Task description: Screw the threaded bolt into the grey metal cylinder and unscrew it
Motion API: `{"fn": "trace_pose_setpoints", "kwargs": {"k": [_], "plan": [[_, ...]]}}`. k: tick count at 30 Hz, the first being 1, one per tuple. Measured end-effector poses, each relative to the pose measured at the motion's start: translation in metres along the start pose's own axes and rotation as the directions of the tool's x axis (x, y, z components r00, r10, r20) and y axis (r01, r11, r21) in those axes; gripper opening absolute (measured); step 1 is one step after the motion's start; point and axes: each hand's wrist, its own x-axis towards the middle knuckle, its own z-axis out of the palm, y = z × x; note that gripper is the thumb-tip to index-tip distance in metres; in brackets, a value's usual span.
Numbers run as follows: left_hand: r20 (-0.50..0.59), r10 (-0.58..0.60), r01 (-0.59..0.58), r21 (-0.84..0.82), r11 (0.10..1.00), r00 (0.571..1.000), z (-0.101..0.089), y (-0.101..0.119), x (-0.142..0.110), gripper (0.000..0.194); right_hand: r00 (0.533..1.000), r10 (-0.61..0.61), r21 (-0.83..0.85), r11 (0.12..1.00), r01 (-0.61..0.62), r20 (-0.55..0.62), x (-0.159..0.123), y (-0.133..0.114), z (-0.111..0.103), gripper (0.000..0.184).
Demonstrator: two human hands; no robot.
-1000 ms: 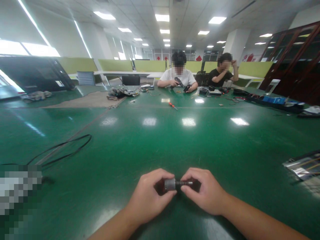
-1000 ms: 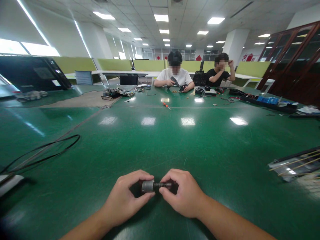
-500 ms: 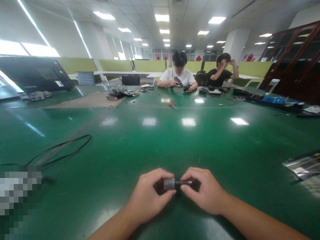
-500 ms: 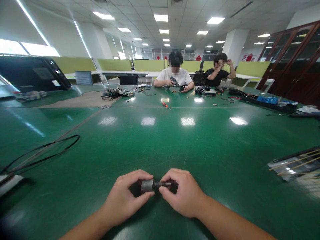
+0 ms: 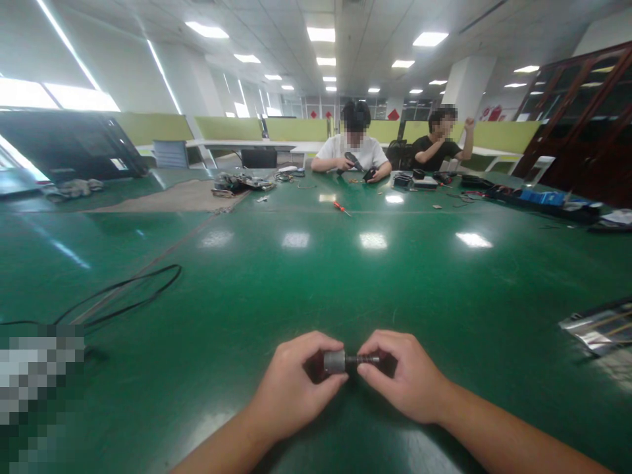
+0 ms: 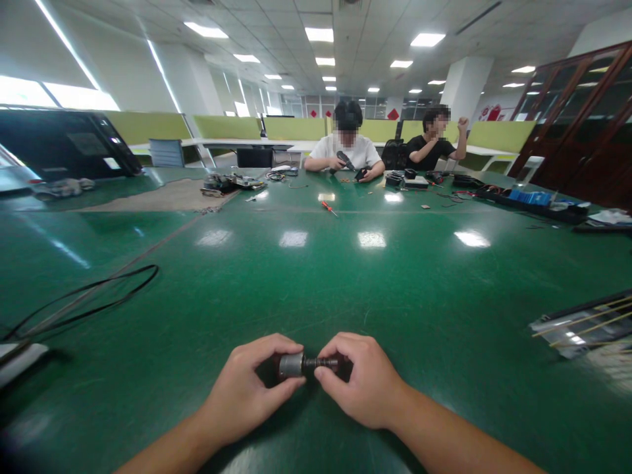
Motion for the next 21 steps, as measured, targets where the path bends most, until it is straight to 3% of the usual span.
{"fn": "trace_pose_setpoints", "kwargs": {"k": [21], "plan": [[-0.01,0.007,-0.007,0.025,1.0,1.0,-0.0006,-0.0033,-0.0006,0.021,1.0,-0.015,-0.004,1.0,0.015,-0.02,0.0017,-0.0017,-0.001,0.003]]}}
